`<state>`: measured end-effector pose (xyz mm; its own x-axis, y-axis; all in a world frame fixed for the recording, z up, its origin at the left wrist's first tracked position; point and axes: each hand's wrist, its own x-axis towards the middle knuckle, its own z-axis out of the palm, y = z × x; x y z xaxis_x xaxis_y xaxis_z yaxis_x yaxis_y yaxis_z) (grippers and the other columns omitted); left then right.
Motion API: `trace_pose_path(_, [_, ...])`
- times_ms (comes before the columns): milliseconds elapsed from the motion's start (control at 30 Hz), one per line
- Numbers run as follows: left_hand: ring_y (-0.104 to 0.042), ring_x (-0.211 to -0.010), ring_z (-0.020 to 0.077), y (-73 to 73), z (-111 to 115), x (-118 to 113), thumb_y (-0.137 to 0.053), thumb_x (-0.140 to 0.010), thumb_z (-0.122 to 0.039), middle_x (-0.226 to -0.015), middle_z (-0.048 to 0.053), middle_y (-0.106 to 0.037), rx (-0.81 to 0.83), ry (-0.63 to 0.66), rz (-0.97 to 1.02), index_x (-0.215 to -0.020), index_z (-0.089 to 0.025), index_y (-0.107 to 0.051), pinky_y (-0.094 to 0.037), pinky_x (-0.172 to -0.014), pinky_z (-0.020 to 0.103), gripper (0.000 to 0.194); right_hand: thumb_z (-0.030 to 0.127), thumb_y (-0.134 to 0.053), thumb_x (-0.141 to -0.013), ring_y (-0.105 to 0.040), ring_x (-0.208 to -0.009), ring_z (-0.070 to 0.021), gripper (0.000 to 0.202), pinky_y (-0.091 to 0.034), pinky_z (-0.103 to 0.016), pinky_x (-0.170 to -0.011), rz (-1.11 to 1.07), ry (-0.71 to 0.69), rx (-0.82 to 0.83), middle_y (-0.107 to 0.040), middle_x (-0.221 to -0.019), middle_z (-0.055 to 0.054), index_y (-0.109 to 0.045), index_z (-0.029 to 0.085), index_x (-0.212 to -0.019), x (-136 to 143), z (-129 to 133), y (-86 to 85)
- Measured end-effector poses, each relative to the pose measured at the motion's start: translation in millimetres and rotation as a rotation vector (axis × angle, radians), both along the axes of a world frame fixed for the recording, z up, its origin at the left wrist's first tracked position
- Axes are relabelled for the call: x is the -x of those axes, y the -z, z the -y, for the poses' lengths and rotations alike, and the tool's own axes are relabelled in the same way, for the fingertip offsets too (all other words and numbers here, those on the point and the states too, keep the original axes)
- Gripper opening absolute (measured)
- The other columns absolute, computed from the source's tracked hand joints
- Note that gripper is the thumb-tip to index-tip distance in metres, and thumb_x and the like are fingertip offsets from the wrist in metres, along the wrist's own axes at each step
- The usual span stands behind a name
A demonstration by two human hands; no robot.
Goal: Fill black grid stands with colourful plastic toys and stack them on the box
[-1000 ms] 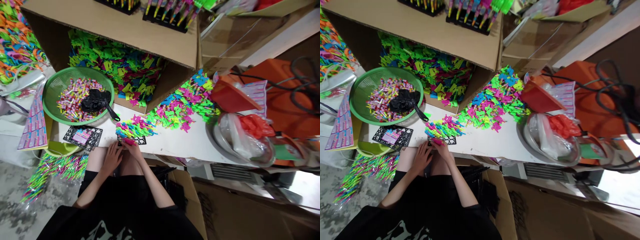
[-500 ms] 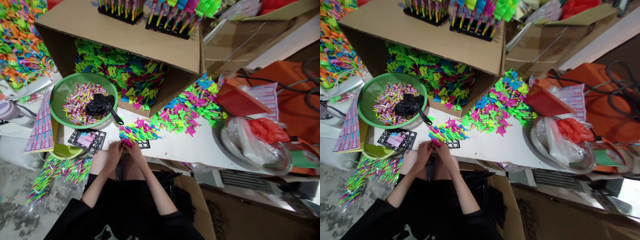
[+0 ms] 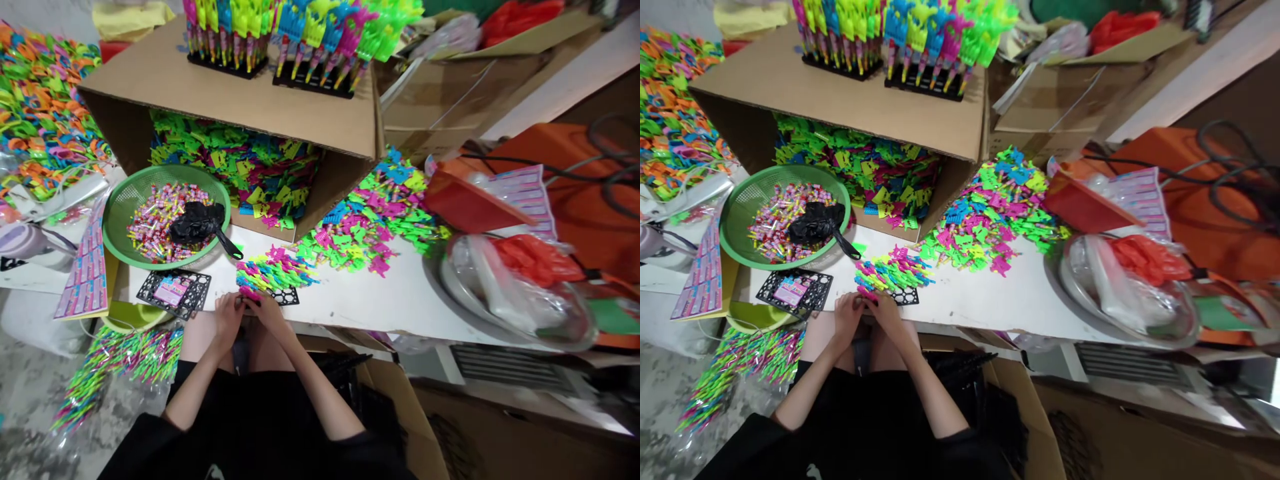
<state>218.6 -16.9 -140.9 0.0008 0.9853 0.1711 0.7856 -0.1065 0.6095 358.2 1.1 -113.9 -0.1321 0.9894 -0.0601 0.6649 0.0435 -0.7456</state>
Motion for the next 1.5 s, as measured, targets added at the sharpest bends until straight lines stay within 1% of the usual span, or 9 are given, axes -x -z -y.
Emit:
trace_pose_path(233, [-0.057, -0.085, 0.0206, -3.1, 0, -3, -0.057, -0.088, -0.034, -0.084, 0.003, -0.065, -0.063, -0.043, 0.022, -0.091, -0.022, -0.065, -0.037, -0.079, 0.035, 0.015, 0.039, -0.057, -0.082, -0.066, -0.086, -0.0204, 0.029, -0.050, -0.032, -0.076, -0.381, -0.024, 0.176, -0.072, -0.097, -0.006, -0.069, 0.022, -0.103, -52, 14, -4.7])
trace_pose_path(400, [-0.052, -0.097, 0.0238, -9.7, 0, -4, -0.061, -0.086, -0.036, -0.095, 0.005, -0.067, -0.123, -0.084, 0.050, -0.092, -0.025, -0.067, -0.036, -0.086, 0.038, 0.015, 0.054, -0.055, -0.076, -0.062, -0.063, -0.0181, 0.043, -0.048, -0.028, -0.056, -0.416, 0.200, 0.265, -0.071, -0.078, -0.006, -0.069, 0.016, -0.092, -118, 11, -9.1])
trace_pose_path(567, [-0.051, -0.097, 0.0243, -14.8, 0, -5, -0.060, -0.085, -0.039, -0.095, 0.004, -0.067, -0.126, -0.079, 0.066, -0.091, -0.024, -0.067, -0.036, -0.088, 0.040, 0.017, 0.053, -0.045, -0.081, -0.060, -0.068, -0.0184, 0.042, -0.045, -0.028, -0.064, -0.160, 0.557, 0.002, -0.068, -0.079, -0.008, -0.065, 0.016, -0.087, -157, -19, -14.2])
trace_pose_path(733, [-0.051, -0.097, 0.0244, -16.6, 1, -6, -0.059, -0.085, -0.041, -0.095, 0.005, -0.067, -0.132, -0.074, 0.064, -0.091, -0.024, -0.066, -0.035, -0.090, 0.040, 0.020, 0.046, -0.051, -0.082, -0.061, -0.081, -0.0222, 0.036, -0.042, -0.029, -0.071, 0.171, 0.680, -0.020, -0.069, -0.090, -0.012, -0.064, 0.014, -0.093, -160, -67, -18.7])
trace_pose_path(867, [-0.051, -0.097, 0.0242, -16.1, 1, -6, -0.057, -0.087, -0.040, -0.095, 0.004, -0.067, -0.121, -0.094, 0.056, -0.090, -0.024, -0.067, -0.036, -0.090, 0.040, 0.019, 0.039, -0.052, -0.083, -0.061, -0.075, -0.0203, 0.028, -0.039, -0.026, -0.067, 0.251, 0.670, 0.062, -0.069, -0.083, -0.011, -0.064, 0.015, -0.083, -161, -85, -18.7])
trace_pose_path(1067, [-0.052, -0.097, 0.0238, -16.4, -1, -6, -0.059, -0.086, -0.042, -0.096, 0.005, -0.066, -0.125, -0.092, 0.040, -0.091, -0.023, -0.066, -0.035, -0.091, 0.039, 0.021, 0.023, -0.055, -0.077, -0.062, -0.071, -0.0200, 0.015, -0.036, -0.025, -0.058, 0.410, 0.564, 0.225, -0.068, -0.079, -0.011, -0.063, 0.013, -0.084, -174, -75, -29.6])
trace_pose_path(1267, [-0.054, -0.098, 0.0238, -7.5, -8, 0, -0.059, -0.085, -0.045, -0.097, 0.005, -0.067, -0.125, -0.059, 0.036, -0.091, -0.023, -0.066, -0.036, -0.089, 0.038, 0.023, 0.014, -0.059, -0.071, -0.064, -0.078, -0.0270, 0.036, -0.040, -0.029, -0.060, 0.510, 0.504, 0.327, -0.066, -0.089, -0.019, -0.056, 0.009, -0.106, -185, -61, -40.1])
trace_pose_path(1433, [-0.055, -0.097, 0.0228, -8.7, -12, 4, -0.060, -0.084, -0.043, -0.096, 0.005, -0.067, -0.116, -0.012, 0.037, -0.089, -0.024, -0.066, -0.036, -0.088, 0.036, 0.021, 0.019, -0.058, -0.070, -0.057, -0.059, -0.0184, 0.008, -0.037, -0.026, -0.054, 0.278, 0.495, 0.242, -0.060, -0.065, -0.008, -0.058, 0.015, -0.077, -197, -36, -38.7])
trace_pose_path(1500, [-0.055, -0.097, 0.0226, -11.2, -12, 4, -0.060, -0.085, -0.043, -0.096, 0.005, -0.067, -0.099, -0.002, 0.028, -0.089, -0.024, -0.065, -0.036, -0.089, 0.036, 0.020, 0.025, -0.057, -0.073, -0.052, -0.053, -0.0144, 0.009, -0.037, -0.025, -0.052, 0.105, 0.483, 0.152, -0.057, -0.061, -0.002, -0.055, 0.017, -0.075, -202, -23, -39.2])
